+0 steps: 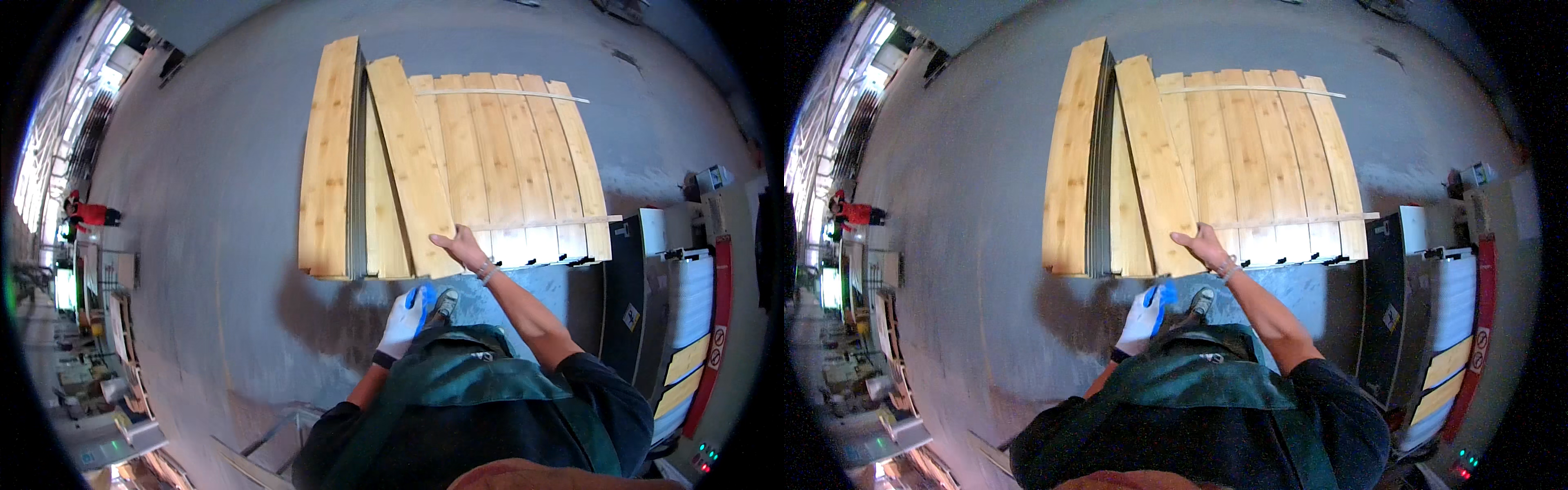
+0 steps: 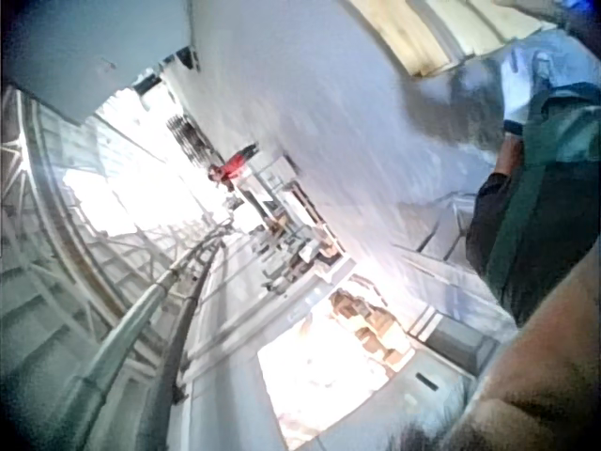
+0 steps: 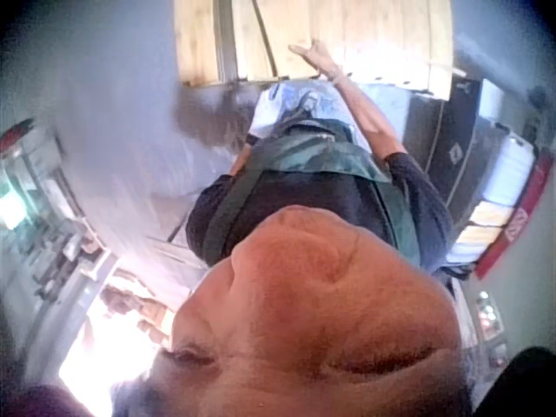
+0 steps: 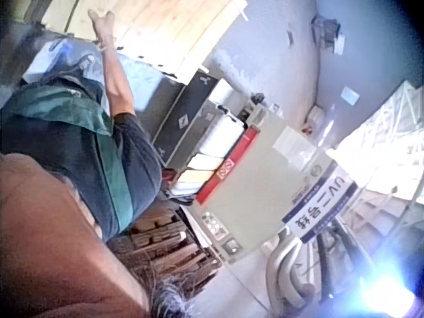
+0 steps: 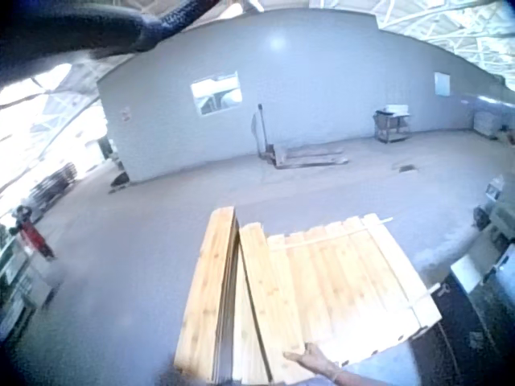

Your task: The person repeatedly picks up wooden planks from a stack and feeds them into a UV coating machine. The planks are processed by the machine and then placed onto a separate stack. The task involves continuous handling of the wood pieces in a repetitive loop.

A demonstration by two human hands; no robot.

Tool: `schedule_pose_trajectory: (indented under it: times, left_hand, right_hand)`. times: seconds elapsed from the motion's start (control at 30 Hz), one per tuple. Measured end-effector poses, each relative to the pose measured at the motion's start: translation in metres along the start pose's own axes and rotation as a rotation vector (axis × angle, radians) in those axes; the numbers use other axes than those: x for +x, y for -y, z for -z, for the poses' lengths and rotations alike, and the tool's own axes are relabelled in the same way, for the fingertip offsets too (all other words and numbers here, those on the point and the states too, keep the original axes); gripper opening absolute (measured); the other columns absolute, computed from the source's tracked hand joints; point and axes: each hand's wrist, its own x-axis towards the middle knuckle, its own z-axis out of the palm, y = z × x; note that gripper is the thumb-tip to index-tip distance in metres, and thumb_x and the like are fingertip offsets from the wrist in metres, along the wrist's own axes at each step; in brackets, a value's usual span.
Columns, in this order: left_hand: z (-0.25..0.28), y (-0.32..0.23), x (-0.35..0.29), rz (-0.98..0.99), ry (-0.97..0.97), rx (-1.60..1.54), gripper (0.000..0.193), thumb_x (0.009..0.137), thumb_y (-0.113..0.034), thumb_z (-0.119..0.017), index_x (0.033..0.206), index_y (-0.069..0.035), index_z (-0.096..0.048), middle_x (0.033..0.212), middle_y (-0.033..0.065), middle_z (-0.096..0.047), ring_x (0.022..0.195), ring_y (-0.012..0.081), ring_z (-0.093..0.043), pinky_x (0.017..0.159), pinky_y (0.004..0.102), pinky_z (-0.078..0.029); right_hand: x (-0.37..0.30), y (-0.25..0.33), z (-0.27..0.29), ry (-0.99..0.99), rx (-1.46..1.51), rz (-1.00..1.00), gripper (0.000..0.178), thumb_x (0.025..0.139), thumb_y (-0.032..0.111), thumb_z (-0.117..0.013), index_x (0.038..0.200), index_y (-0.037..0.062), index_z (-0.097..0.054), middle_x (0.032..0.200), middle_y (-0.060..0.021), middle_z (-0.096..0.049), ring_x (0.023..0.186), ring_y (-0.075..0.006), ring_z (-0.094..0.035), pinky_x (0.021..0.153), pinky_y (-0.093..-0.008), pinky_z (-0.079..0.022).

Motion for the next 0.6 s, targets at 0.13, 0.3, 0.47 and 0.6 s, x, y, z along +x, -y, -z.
schedule_pose_trajectory:
  times: [0.13,0.3,0.47,0.6]
  left_hand:
    - [-0.02,-0.004,0.003,0.205,0.132,-0.427,0.042,0.104,-0.034,-0.042,0.112,0.001,-0.062,0.103,0.0095,-0.069,0.092,0.0132,-0.064,0.079,0.0283,-0.051]
    - [-0.074,-0.012,0.047,0.174,0.736,-1.204,0.064,0.101,-0.051,-0.036,0.132,0.003,-0.047,0.134,0.0145,-0.054,0.122,0.0258,-0.052,0.109,0.0382,-0.035]
    - [-0.146,-0.041,0.023,0.172,0.598,-0.498,0.063,0.103,-0.05,-0.031,0.141,0.0,-0.039,0.142,0.0157,-0.047,0.128,0.0264,-0.048,0.112,0.0396,-0.033]
    - [-0.211,-0.082,-0.006,0.27,0.886,-0.425,0.06,0.104,-0.046,-0.03,0.139,0.001,-0.042,0.132,0.0148,-0.055,0.121,0.0247,-0.054,0.1,0.0386,-0.046]
  right_hand:
    - [-0.047,0.031,0.074,0.027,0.163,0.037,0.048,0.081,0.033,-0.077,0.102,-0.0089,-0.065,0.086,-0.0078,-0.069,0.077,-0.013,-0.064,0.071,-0.0296,-0.052]
    - [-0.145,0.04,0.135,-0.059,-0.043,-0.045,0.04,0.085,0.033,-0.075,0.095,-0.0045,-0.067,0.079,-0.0026,-0.065,0.069,-0.0085,-0.057,0.06,-0.0255,-0.047]
    - [-0.251,0.031,0.159,-0.281,0.13,-0.053,0.039,0.085,0.031,-0.074,0.097,-0.0059,-0.066,0.08,-0.0029,-0.065,0.071,-0.008,-0.055,0.06,-0.0264,-0.045]
    - [-0.327,0.02,0.164,-0.643,0.106,-0.076,0.039,0.083,0.03,-0.076,0.097,-0.0057,-0.066,0.078,-0.0038,-0.064,0.071,-0.009,-0.057,0.06,-0.0269,-0.046]
